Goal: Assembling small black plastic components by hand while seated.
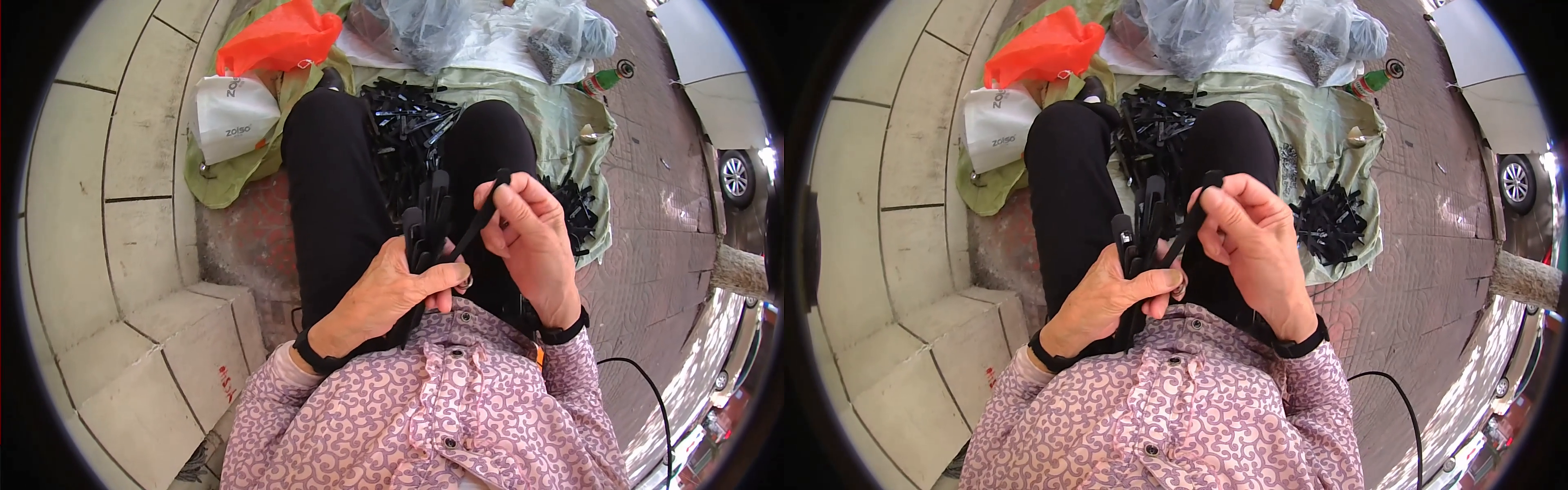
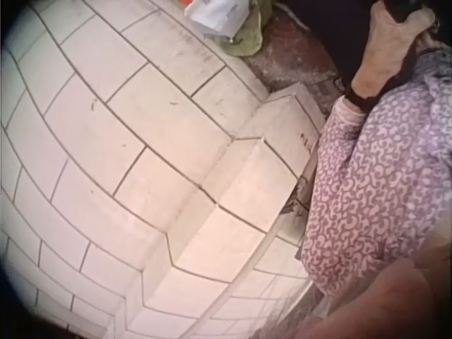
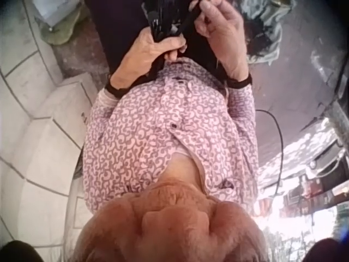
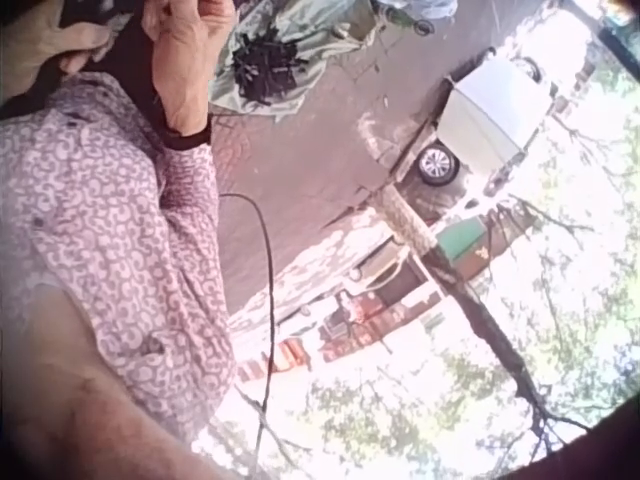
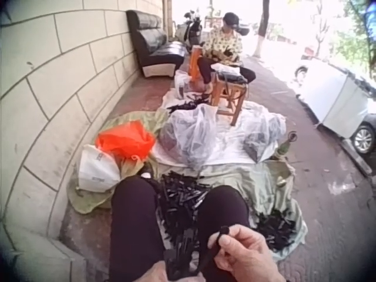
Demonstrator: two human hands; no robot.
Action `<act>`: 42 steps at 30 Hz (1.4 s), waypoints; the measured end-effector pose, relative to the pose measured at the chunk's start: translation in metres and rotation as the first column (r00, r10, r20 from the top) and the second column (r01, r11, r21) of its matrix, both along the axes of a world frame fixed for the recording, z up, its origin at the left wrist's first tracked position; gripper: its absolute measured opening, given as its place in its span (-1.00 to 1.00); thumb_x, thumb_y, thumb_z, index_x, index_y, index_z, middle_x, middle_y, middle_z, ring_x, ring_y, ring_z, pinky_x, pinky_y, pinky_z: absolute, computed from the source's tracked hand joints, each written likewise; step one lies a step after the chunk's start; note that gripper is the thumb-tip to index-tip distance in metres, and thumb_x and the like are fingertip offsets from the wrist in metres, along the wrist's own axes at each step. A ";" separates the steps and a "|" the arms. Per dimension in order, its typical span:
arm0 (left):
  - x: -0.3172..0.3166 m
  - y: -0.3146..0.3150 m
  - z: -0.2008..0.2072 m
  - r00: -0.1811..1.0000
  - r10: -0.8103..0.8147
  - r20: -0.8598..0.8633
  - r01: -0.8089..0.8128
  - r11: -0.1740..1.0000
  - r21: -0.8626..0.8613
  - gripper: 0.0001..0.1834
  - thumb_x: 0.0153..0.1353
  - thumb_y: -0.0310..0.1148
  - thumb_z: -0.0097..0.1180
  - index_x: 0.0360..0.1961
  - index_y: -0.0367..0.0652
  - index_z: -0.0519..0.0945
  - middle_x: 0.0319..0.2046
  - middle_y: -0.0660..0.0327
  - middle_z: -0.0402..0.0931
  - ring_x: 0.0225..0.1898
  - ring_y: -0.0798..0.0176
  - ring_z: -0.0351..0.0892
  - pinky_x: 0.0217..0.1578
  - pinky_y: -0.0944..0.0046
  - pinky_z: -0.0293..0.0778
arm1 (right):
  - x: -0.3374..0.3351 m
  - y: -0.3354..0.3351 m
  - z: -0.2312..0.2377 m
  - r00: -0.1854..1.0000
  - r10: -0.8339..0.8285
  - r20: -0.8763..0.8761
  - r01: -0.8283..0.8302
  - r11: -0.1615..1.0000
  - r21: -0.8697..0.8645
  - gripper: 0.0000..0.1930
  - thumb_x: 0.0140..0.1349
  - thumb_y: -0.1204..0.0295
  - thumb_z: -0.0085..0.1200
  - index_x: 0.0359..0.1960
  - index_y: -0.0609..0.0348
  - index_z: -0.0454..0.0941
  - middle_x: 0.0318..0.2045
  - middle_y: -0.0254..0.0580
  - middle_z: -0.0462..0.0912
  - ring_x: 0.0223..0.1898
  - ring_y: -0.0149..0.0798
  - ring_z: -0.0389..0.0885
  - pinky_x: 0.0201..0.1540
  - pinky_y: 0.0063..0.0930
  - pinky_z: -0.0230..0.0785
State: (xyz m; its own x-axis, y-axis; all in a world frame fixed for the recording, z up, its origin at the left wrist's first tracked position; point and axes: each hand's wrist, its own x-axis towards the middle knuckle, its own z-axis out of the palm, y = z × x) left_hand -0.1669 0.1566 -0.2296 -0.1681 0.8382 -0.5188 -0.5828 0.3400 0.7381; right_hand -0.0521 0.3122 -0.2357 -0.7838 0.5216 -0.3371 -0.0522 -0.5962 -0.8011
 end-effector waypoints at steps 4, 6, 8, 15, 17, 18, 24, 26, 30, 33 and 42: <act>-0.001 -0.009 -0.005 0.994 0.091 0.061 -0.089 0.995 -0.033 -0.84 0.26 -0.36 0.19 -0.27 -0.23 0.53 -0.43 0.19 0.58 -0.57 0.49 0.47 -0.53 0.49 0.32 | 0.004 0.017 -0.007 0.996 -0.011 -0.084 0.000 0.991 -0.130 -0.84 0.47 0.32 -0.07 -0.17 0.10 0.49 -0.33 -0.14 0.62 -0.65 -0.50 0.40 -0.59 -0.66 0.15; -0.004 -0.015 -0.012 0.994 0.098 0.054 -0.097 0.995 -0.027 -0.85 0.28 -0.35 0.17 -0.27 -0.23 0.54 -0.42 0.18 0.58 -0.56 0.49 0.46 -0.52 0.49 0.31 | 0.003 0.020 -0.010 0.990 -0.060 -0.128 0.016 0.947 -0.321 -0.83 0.47 0.31 -0.06 -0.18 0.12 0.50 -0.34 -0.16 0.61 -0.66 -0.51 0.37 -0.59 -0.66 0.15; -0.008 -0.017 -0.013 0.984 0.177 0.000 -0.177 0.984 -0.005 -0.84 0.28 -0.34 0.17 -0.28 -0.22 0.54 -0.41 0.19 0.58 -0.56 0.49 0.44 -0.53 0.50 0.27 | 0.002 0.019 -0.006 0.994 -0.089 -0.066 0.062 0.940 -0.335 -0.83 0.47 0.31 -0.06 -0.15 0.13 0.49 -0.36 -0.18 0.61 -0.68 -0.52 0.33 -0.59 -0.66 0.15; -0.016 -0.021 -0.013 0.959 0.276 -0.068 -0.277 0.961 -0.018 -0.81 0.22 -0.32 0.23 -0.29 -0.21 0.55 -0.40 0.20 0.59 -0.57 0.51 0.38 -0.56 0.50 0.20 | 0.006 0.007 0.004 0.992 0.124 -0.027 -0.126 0.963 -0.236 -0.83 0.41 0.35 0.01 -0.09 0.14 0.42 -0.41 -0.20 0.58 -0.68 -0.55 0.27 -0.56 -0.69 0.13; -0.015 -0.018 -0.007 0.954 0.294 -0.066 -0.294 0.956 0.008 -0.80 0.22 -0.30 0.24 -0.29 -0.21 0.56 -0.39 0.21 0.59 -0.56 0.50 0.39 -0.56 0.49 0.20 | 0.006 0.001 0.011 0.981 0.192 -0.016 -0.192 0.967 -0.167 -0.84 0.42 0.39 -0.04 -0.08 0.19 0.43 -0.43 -0.19 0.58 -0.64 -0.56 0.27 -0.56 -0.70 0.10; -0.015 -0.017 -0.004 0.950 0.303 -0.070 -0.304 0.953 0.003 -0.80 0.22 -0.30 0.24 -0.29 -0.21 0.56 -0.39 0.21 0.59 -0.56 0.50 0.39 -0.56 0.49 0.20 | 0.006 -0.001 0.011 0.979 0.202 -0.020 -0.203 0.964 -0.172 -0.84 0.42 0.39 -0.04 -0.08 0.19 0.43 -0.43 -0.19 0.58 -0.64 -0.56 0.27 -0.56 -0.70 0.10; -0.022 -0.008 0.005 0.945 0.311 -0.100 -0.300 0.948 0.110 -0.80 0.24 -0.33 0.24 -0.26 -0.27 0.61 -0.50 0.32 0.53 -0.54 0.53 0.45 -0.54 0.50 0.27 | 0.007 -0.014 0.015 0.918 0.395 -0.034 -0.394 0.899 -0.192 -0.68 0.47 0.43 -0.21 0.15 0.28 0.44 -0.37 -0.10 0.65 -0.61 -0.59 0.34 -0.56 -0.75 0.18; -0.023 -0.005 0.006 0.945 0.316 -0.085 -0.306 0.945 0.120 -0.83 0.24 -0.36 0.23 -0.27 -0.27 0.61 -0.49 0.31 0.53 -0.54 0.53 0.44 -0.54 0.50 0.26 | 0.008 -0.012 0.014 0.914 0.404 -0.036 -0.403 0.895 -0.188 -0.65 0.46 0.47 -0.25 0.20 0.27 0.40 -0.36 -0.08 0.65 -0.59 -0.56 0.38 -0.53 -0.72 0.23; -0.016 0.000 0.008 0.969 0.219 -0.111 -0.208 0.973 0.104 -0.86 0.22 -0.39 0.19 -0.29 -0.25 0.60 -0.52 0.31 0.52 -0.56 0.53 0.41 -0.57 0.50 0.21 | 0.009 -0.016 0.017 0.942 0.322 0.099 -0.307 0.941 -0.140 -0.64 0.39 0.53 -0.24 0.20 0.15 0.36 -0.39 -0.15 0.60 -0.50 -0.48 0.49 -0.50 -0.69 0.25; 0.000 0.009 0.018 0.954 0.296 -0.046 -0.291 0.952 0.090 -0.89 0.16 -0.50 0.20 -0.33 -0.33 0.57 -0.54 0.23 0.50 -0.59 0.47 0.42 -0.53 0.44 0.35 | 0.010 -0.020 0.012 0.950 0.297 0.093 -0.297 0.955 -0.012 -0.58 0.33 0.53 -0.10 0.23 0.12 0.29 -0.35 -0.22 0.62 -0.41 -0.48 0.60 -0.57 -0.72 0.25; -0.004 0.016 0.014 0.899 0.102 -0.426 -0.096 0.995 0.037 -0.85 0.33 -0.41 0.06 -0.33 -0.28 0.56 -0.53 0.31 0.45 -0.49 0.45 0.32 -0.42 0.42 0.21 | 0.013 -0.033 -0.014 0.975 0.137 -0.173 -0.121 0.988 0.099 -0.78 0.24 0.64 -0.12 -0.09 0.24 0.23 -0.57 -0.25 0.62 -0.60 -0.49 0.58 -0.66 -0.64 0.15</act>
State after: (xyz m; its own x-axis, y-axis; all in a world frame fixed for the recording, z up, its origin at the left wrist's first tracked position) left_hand -0.1713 0.1721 -0.2152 -0.4531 0.8126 -0.3667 -0.2414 0.2841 0.9279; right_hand -0.0388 0.2795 -0.2495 -0.8898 0.4334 -0.1431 -0.1264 -0.5353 -0.8352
